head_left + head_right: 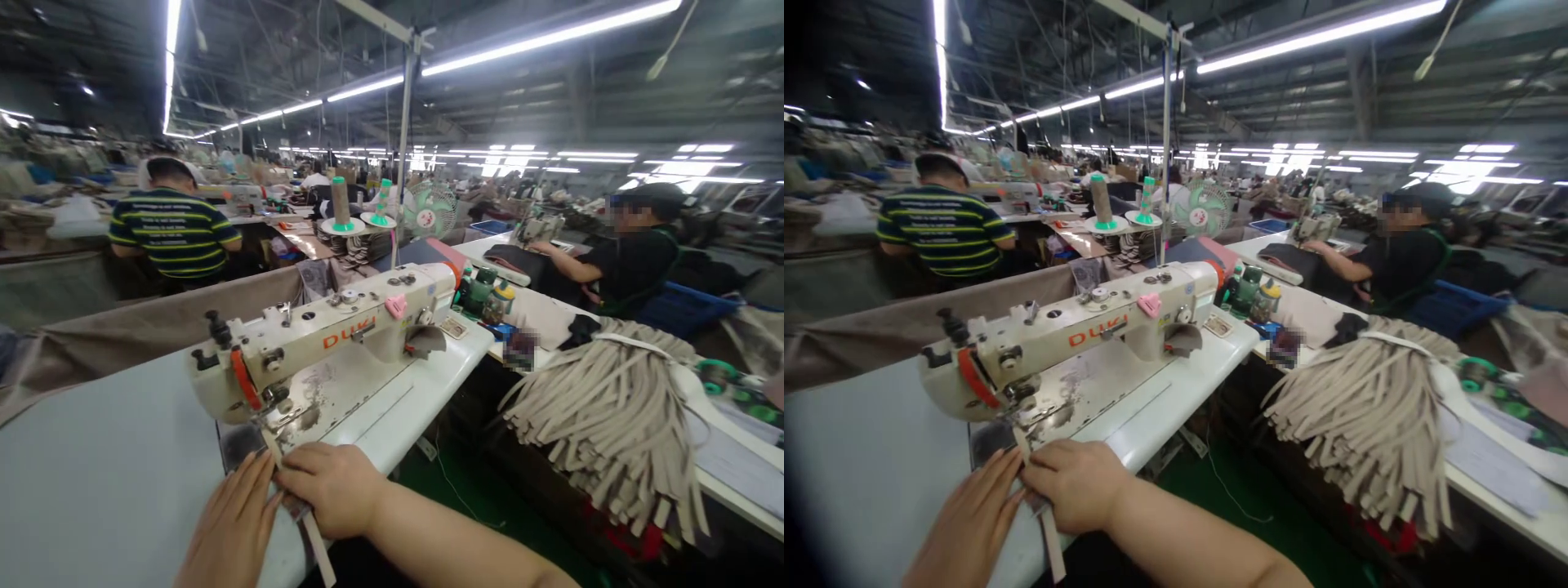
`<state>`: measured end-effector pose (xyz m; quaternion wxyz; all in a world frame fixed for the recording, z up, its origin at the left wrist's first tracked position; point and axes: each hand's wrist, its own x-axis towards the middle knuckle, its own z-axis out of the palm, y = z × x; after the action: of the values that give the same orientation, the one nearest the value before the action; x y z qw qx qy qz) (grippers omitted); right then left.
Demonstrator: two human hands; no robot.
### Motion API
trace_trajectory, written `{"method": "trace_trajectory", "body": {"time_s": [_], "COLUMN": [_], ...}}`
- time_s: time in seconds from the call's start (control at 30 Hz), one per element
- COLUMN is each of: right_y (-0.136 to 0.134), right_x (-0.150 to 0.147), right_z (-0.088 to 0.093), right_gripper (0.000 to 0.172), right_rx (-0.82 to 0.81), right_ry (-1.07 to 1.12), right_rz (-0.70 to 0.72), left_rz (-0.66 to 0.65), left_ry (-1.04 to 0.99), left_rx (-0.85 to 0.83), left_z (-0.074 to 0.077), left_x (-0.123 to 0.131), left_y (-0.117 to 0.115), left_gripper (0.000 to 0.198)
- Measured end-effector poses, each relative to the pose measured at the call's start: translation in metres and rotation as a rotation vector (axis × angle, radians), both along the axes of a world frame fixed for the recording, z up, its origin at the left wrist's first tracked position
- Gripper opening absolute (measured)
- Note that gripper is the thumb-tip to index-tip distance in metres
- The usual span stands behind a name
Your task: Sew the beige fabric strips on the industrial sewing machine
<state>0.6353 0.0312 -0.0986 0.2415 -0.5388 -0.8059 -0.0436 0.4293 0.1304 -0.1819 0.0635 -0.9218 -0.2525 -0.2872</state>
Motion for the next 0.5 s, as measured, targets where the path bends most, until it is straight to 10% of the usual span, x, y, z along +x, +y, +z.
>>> {"method": "trace_trajectory", "body": {"time_s": [0.5], "right_y": [0.0018], "right_x": [0.0000], "right_z": [-0.0029], "right_gripper": [0.034], "right_rx": [0.015], "right_ry": [0.011], "right_rz": [0.000], "left_rz": [-0.020], "left_ry": [-0.011], "left_rx": [0.051], "left_z": [-0.0009], "left_x": [0.0007], "left_y": [0.0027], "left_gripper": [0.066]}}
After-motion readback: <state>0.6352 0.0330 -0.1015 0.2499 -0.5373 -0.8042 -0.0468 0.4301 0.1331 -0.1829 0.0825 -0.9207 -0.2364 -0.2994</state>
